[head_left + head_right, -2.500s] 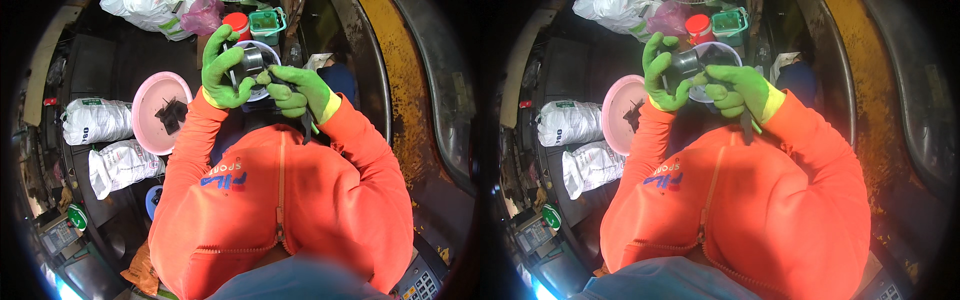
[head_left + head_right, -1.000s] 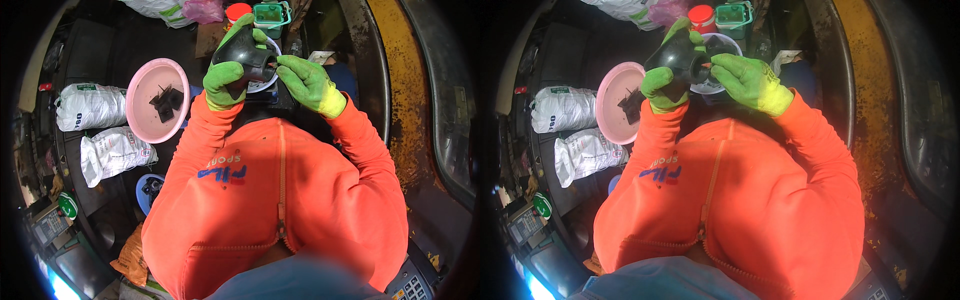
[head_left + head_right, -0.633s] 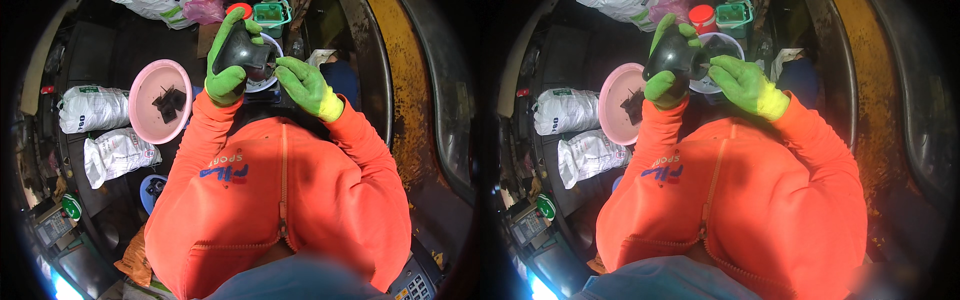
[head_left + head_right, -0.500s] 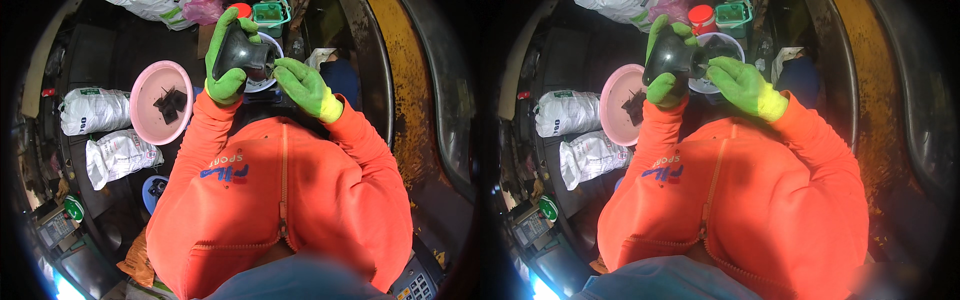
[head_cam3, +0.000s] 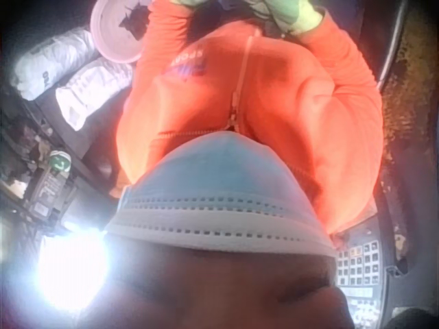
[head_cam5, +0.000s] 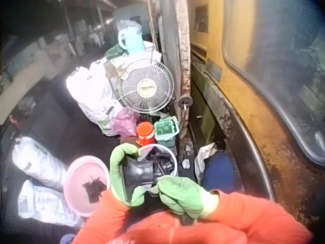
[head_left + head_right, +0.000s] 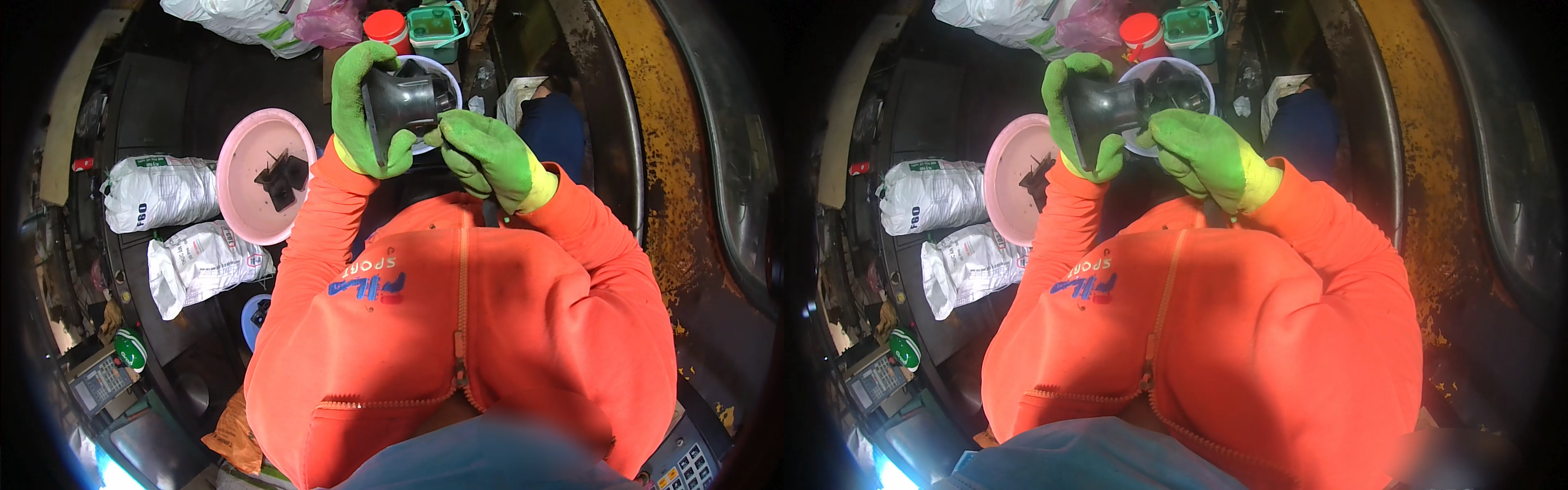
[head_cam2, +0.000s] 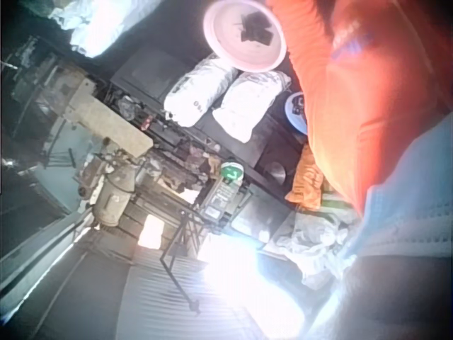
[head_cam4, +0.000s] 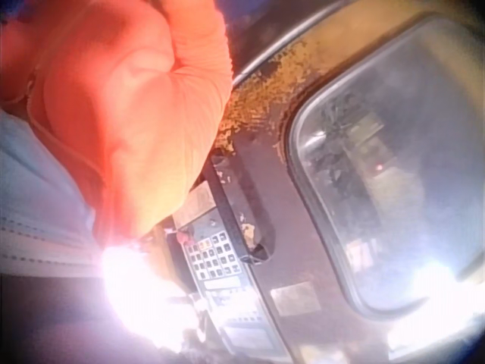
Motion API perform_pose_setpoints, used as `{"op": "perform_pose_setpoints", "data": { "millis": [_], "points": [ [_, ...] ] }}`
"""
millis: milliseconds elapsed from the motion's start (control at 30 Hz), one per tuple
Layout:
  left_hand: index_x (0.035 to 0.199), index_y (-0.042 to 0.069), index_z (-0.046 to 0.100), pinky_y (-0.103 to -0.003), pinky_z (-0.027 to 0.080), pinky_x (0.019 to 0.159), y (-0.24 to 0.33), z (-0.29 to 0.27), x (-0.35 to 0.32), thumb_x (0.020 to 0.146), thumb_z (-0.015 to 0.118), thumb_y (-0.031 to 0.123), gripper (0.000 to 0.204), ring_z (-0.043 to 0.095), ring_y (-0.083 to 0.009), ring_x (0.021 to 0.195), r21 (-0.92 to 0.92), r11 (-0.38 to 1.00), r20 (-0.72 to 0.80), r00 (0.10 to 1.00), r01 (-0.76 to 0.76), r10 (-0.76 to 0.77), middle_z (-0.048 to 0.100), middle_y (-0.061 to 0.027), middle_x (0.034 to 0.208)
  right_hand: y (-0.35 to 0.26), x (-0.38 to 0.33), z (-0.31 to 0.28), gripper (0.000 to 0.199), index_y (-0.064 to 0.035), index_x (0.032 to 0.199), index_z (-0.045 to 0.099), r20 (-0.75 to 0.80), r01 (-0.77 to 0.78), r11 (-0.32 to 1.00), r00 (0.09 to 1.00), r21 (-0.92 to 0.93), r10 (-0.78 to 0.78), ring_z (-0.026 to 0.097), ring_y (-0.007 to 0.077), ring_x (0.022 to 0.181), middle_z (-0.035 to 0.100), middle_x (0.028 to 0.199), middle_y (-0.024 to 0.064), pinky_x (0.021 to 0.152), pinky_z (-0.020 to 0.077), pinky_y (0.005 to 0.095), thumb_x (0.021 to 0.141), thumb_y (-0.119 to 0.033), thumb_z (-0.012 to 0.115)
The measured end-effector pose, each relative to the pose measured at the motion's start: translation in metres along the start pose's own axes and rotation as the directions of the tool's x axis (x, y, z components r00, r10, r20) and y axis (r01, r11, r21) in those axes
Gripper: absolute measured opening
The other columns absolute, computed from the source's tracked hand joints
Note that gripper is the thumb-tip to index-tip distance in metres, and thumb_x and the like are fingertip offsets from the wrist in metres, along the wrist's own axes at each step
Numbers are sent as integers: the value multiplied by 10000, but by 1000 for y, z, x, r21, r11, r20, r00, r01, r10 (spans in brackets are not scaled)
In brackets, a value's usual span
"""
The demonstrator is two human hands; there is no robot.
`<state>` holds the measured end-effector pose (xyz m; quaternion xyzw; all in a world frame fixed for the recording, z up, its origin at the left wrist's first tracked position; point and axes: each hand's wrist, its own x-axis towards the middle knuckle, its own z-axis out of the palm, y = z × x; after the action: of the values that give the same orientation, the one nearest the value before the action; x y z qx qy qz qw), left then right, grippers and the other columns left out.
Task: The person repeatedly picks up small black molded parts from a white bowl, wipes each part with a cloth, and places it into a pink basin. The person handles the parts one at a time and continues the cycle throughout the clip.
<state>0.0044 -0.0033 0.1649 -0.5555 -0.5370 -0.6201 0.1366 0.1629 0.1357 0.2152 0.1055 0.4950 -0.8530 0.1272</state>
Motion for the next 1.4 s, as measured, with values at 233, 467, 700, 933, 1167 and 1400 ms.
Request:
{"op": "perform_pose_setpoints", "data": {
  "millis": [233,467,700,933,1167,1400],
  "points": [
    [1426,-56,307,-414,458,940,-13,0,-5,718,698,308,887,550,-311,1055,86,994,-62,996,69,-64,514,-188,1224,-12,19,-19,284,-80,1034,574,222,-15,768,961,640,-167,285,63,461,341,640,-54,422,250,220,1037,-310,408],
    [1413,-7,363,-571,526,920,-8,-14,-23,731,697,365,846,604,-466,1100,-967,190,-15,708,169,-707,516,-319,1288,3,97,-103,283,-84,1071,569,-87,186,821,982,541,-165,397,99,581,438,750,-34,534,326,266,959,-332,494],
    [1408,73,428,-607,458,964,-9,-91,-115,780,679,389,747,589,-461,1103,-980,137,-3,679,143,-734,553,-245,1283,96,135,-170,245,-55,1082,581,-289,-32,954,949,299,123,459,147,638,493,757,8,553,396,297,913,-232,558],
    [880,210,623,-380,351,594,67,-168,-408,865,543,539,339,487,-246,672,-908,411,-334,-727,78,-600,617,-23,815,87,118,-189,251,-29,1140,561,-13,-180,880,978,439,207,443,108,649,496,819,3,584,407,276,978,-208,492],
    [1221,157,620,-413,428,919,192,-325,-503,862,506,638,611,567,-284,1032,-400,825,-588,-802,400,104,634,-92,1141,82,121,-189,264,-22,1157,560,-38,-192,886,973,422,229,502,153,709,541,897,51,648,454,291,932,-160,567],
    [1400,180,433,-532,417,941,55,-266,-361,961,488,435,511,537,-406,1092,-690,668,-701,-488,278,-520,508,-126,1349,72,95,-186,307,-83,1316,509,-28,-44,941,998,336,56,487,124,683,548,1000,63,571,443,254,1032,-172,435]
  ]
}}
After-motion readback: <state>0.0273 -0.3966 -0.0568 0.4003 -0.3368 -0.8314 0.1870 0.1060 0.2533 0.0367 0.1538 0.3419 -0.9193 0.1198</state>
